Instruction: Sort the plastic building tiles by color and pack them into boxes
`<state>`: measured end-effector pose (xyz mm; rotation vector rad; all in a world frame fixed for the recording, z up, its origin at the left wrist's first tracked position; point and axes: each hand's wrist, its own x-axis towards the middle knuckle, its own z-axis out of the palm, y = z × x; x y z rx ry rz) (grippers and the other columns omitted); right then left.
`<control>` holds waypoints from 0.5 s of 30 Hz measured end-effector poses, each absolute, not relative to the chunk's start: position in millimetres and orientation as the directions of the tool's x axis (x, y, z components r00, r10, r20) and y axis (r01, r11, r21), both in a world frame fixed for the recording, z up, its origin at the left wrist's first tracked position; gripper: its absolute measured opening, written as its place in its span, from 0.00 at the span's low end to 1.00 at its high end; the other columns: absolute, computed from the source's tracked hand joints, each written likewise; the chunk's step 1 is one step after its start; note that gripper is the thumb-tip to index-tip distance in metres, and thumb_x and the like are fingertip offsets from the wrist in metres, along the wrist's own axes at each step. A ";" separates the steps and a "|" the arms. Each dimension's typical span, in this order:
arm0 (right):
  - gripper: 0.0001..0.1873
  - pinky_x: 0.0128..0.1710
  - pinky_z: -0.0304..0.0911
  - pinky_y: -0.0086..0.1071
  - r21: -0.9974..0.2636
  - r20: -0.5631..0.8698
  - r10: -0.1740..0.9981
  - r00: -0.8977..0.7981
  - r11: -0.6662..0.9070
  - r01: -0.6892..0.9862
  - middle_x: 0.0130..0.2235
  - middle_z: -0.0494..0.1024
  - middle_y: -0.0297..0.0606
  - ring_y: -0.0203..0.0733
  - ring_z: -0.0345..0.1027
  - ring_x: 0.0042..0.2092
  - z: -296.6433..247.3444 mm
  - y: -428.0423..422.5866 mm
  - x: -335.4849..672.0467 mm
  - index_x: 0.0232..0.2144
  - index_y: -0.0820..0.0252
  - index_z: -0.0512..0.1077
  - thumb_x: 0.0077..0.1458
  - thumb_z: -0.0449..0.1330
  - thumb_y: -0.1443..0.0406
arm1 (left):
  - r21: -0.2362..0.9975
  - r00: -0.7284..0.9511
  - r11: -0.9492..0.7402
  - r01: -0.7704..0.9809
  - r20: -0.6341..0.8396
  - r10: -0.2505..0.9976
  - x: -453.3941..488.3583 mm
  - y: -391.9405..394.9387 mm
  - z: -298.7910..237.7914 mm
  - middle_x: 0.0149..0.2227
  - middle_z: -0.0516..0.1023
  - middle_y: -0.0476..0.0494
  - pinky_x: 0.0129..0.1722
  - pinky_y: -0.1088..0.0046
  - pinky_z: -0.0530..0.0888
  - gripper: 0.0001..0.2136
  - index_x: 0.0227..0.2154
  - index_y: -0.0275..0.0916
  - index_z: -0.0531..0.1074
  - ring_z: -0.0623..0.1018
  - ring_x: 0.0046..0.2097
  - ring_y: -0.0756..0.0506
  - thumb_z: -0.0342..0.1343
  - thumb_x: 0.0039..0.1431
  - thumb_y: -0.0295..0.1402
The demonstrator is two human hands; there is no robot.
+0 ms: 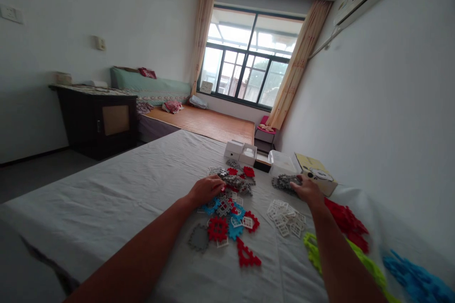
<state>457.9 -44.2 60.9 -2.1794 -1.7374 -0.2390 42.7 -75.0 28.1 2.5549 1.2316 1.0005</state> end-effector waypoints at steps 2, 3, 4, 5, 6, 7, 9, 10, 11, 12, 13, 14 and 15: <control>0.28 0.44 0.61 0.37 -0.124 0.335 0.919 0.210 -0.178 0.976 0.45 0.76 0.49 0.51 0.70 0.46 62.6 -28.1 459.1 0.50 0.63 0.68 0.52 0.51 0.51 | 0.384 0.451 -0.661 0.644 0.508 0.734 42.0 -75.4 28.0 0.38 0.75 0.47 0.41 0.77 0.68 0.14 0.34 0.43 0.75 0.74 0.39 0.49 0.44 0.62 0.38; 0.28 0.46 0.61 0.38 -0.108 0.331 0.925 0.188 -0.161 0.981 0.47 0.75 0.50 0.51 0.69 0.47 61.3 -21.2 460.6 0.50 0.64 0.68 0.53 0.50 0.52 | 0.385 0.449 -0.660 0.645 0.508 0.735 41.6 -75.6 27.9 0.38 0.75 0.47 0.41 0.77 0.68 0.13 0.34 0.43 0.75 0.74 0.39 0.49 0.44 0.62 0.38; 0.27 0.47 0.60 0.38 -0.094 0.323 0.933 0.160 -0.137 0.986 0.48 0.74 0.49 0.51 0.68 0.49 58.8 -15.6 462.5 0.49 0.63 0.68 0.53 0.51 0.52 | 0.386 0.448 -0.659 0.645 0.507 0.736 41.3 -75.8 27.9 0.38 0.75 0.47 0.40 0.77 0.68 0.13 0.34 0.43 0.75 0.74 0.39 0.49 0.44 0.62 0.38; 0.26 0.49 0.59 0.38 -0.083 0.311 0.942 0.129 -0.108 0.991 0.48 0.74 0.47 0.50 0.67 0.50 55.5 -11.2 464.6 0.49 0.61 0.69 0.52 0.53 0.53 | 0.386 0.448 -0.658 0.646 0.507 0.737 40.9 -76.0 27.8 0.38 0.75 0.48 0.40 0.77 0.68 0.13 0.34 0.43 0.75 0.74 0.39 0.50 0.45 0.62 0.37; 0.25 0.50 0.58 0.37 -0.071 0.296 0.950 0.096 -0.079 0.994 0.49 0.74 0.45 0.50 0.66 0.50 51.8 -8.1 466.7 0.49 0.59 0.69 0.50 0.56 0.54 | 0.386 0.447 -0.658 0.647 0.507 0.737 40.7 -76.2 27.8 0.38 0.75 0.48 0.40 0.77 0.68 0.13 0.34 0.43 0.75 0.74 0.39 0.50 0.45 0.61 0.37; 0.26 0.50 0.58 0.37 -0.059 0.283 0.957 0.066 -0.052 0.997 0.50 0.73 0.43 0.49 0.66 0.51 48.0 -5.8 468.6 0.49 0.57 0.69 0.48 0.59 0.56 | 0.384 0.449 -0.658 0.647 0.505 0.737 40.6 -76.3 27.8 0.38 0.75 0.48 0.40 0.77 0.68 0.13 0.34 0.44 0.75 0.74 0.39 0.50 0.45 0.61 0.37; 0.29 0.51 0.58 0.37 -0.036 0.265 0.964 0.017 -0.007 0.999 0.53 0.71 0.41 0.49 0.64 0.52 41.6 -2.9 471.5 0.51 0.55 0.68 0.43 0.62 0.61 | 0.379 0.454 -0.659 0.650 0.501 0.737 40.7 -76.3 27.7 0.37 0.75 0.48 0.40 0.77 0.68 0.13 0.34 0.44 0.75 0.74 0.38 0.50 0.45 0.61 0.37; 0.30 0.52 0.57 0.37 -0.025 0.260 0.966 -0.004 0.011 1.000 0.54 0.69 0.40 0.48 0.63 0.53 39.6 -1.7 472.6 0.52 0.55 0.67 0.43 0.62 0.64 | 0.375 0.456 -0.658 0.653 0.499 0.737 41.0 -76.2 27.7 0.37 0.75 0.48 0.40 0.77 0.68 0.13 0.34 0.44 0.75 0.74 0.38 0.50 0.45 0.61 0.37; 0.31 0.53 0.56 0.37 -0.015 0.257 0.966 -0.023 0.028 1.000 0.56 0.67 0.41 0.48 0.62 0.54 38.5 -0.5 473.3 0.52 0.56 0.66 0.43 0.62 0.65 | 0.371 0.458 -0.658 0.655 0.498 0.736 41.3 -75.9 27.5 0.37 0.75 0.48 0.40 0.77 0.68 0.13 0.34 0.44 0.75 0.74 0.39 0.50 0.45 0.61 0.38; 0.30 0.54 0.55 0.37 -0.007 0.251 0.967 -0.042 0.045 0.999 0.56 0.66 0.42 0.48 0.61 0.55 38.5 0.8 473.9 0.53 0.57 0.66 0.44 0.61 0.66 | 0.366 0.463 -0.660 0.656 0.496 0.734 41.7 -75.5 27.3 0.37 0.74 0.48 0.40 0.77 0.68 0.13 0.34 0.44 0.75 0.74 0.39 0.50 0.45 0.61 0.38; 0.29 0.53 0.55 0.36 0.000 0.243 0.968 -0.062 0.064 0.998 0.56 0.67 0.42 0.47 0.62 0.54 39.4 2.1 474.3 0.53 0.58 0.65 0.46 0.59 0.67 | 0.360 0.467 -0.663 0.656 0.497 0.732 42.0 -75.1 27.0 0.37 0.74 0.48 0.40 0.77 0.68 0.12 0.34 0.44 0.74 0.74 0.39 0.50 0.45 0.61 0.38; 0.28 0.53 0.56 0.36 0.006 0.231 0.969 -0.082 0.083 0.997 0.56 0.67 0.43 0.46 0.63 0.53 41.0 3.3 474.7 0.53 0.57 0.65 0.47 0.58 0.67 | 0.354 0.471 -0.667 0.656 0.498 0.728 42.4 -74.6 26.5 0.37 0.74 0.48 0.40 0.77 0.68 0.12 0.34 0.44 0.74 0.74 0.39 0.50 0.45 0.62 0.38; 0.27 0.51 0.57 0.35 0.011 0.217 0.971 -0.100 0.100 0.995 0.54 0.69 0.43 0.46 0.65 0.52 43.0 4.5 475.1 0.52 0.57 0.66 0.47 0.57 0.67 | 0.348 0.476 -0.671 0.655 0.499 0.724 42.7 -74.2 26.1 0.37 0.74 0.48 0.41 0.77 0.68 0.12 0.34 0.44 0.74 0.74 0.39 0.50 0.45 0.62 0.37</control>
